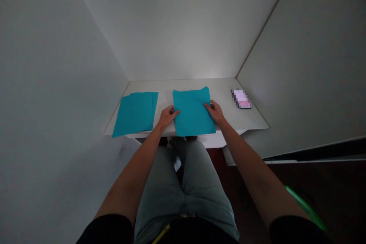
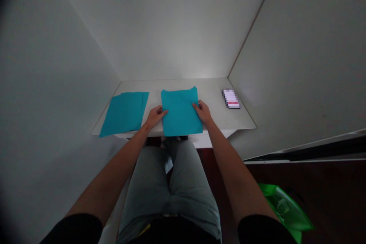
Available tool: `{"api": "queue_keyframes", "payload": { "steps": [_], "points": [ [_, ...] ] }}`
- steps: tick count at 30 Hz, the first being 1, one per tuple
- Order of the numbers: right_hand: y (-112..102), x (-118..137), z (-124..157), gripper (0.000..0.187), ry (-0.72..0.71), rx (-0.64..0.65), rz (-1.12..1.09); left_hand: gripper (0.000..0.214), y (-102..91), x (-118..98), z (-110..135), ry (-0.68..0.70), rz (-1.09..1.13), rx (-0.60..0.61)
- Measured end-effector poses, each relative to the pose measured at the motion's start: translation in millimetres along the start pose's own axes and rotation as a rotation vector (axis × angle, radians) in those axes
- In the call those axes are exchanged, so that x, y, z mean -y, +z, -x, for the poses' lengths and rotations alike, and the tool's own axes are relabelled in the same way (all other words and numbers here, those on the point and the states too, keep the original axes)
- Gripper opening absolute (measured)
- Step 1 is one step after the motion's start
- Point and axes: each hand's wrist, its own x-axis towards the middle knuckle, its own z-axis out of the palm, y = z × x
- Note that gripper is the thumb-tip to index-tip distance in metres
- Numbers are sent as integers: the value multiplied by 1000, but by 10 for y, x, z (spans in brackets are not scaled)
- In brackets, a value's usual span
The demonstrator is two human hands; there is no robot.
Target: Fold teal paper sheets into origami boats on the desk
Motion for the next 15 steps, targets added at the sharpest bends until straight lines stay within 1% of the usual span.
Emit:
{"api": "queue_keyframes", "payload": {
  "steps": [2, 4, 6, 8, 11, 13, 15],
  "points": [
    [-19, -2, 1, 55, 22, 68, -63, 37, -11, 22, -16, -2, 56, -17],
    [-34, -15, -9, 66, 21, 153, -124, 34, -22, 32, -43, -11, 100, -58],
    [-43, -36, -29, 70, 8, 201, -157, 29, -36, 27, -69, -25, 149, -90],
    [-48, -63, -54, 65, -5, 202, -168, 26, -57, 10, -87, -39, 193, -97],
    [-62, -109, -85, 49, -26, 160, -154, 23, -99, -19, -91, -49, 219, -98],
    [-81, -137, -96, 38, -38, 128, -108, 18, -127, -33, -80, -57, 201, -113],
    [-100, -154, -102, 31, -42, 101, -46, 12, -147, -44, -66, -77, 157, -135]
  ]
}}
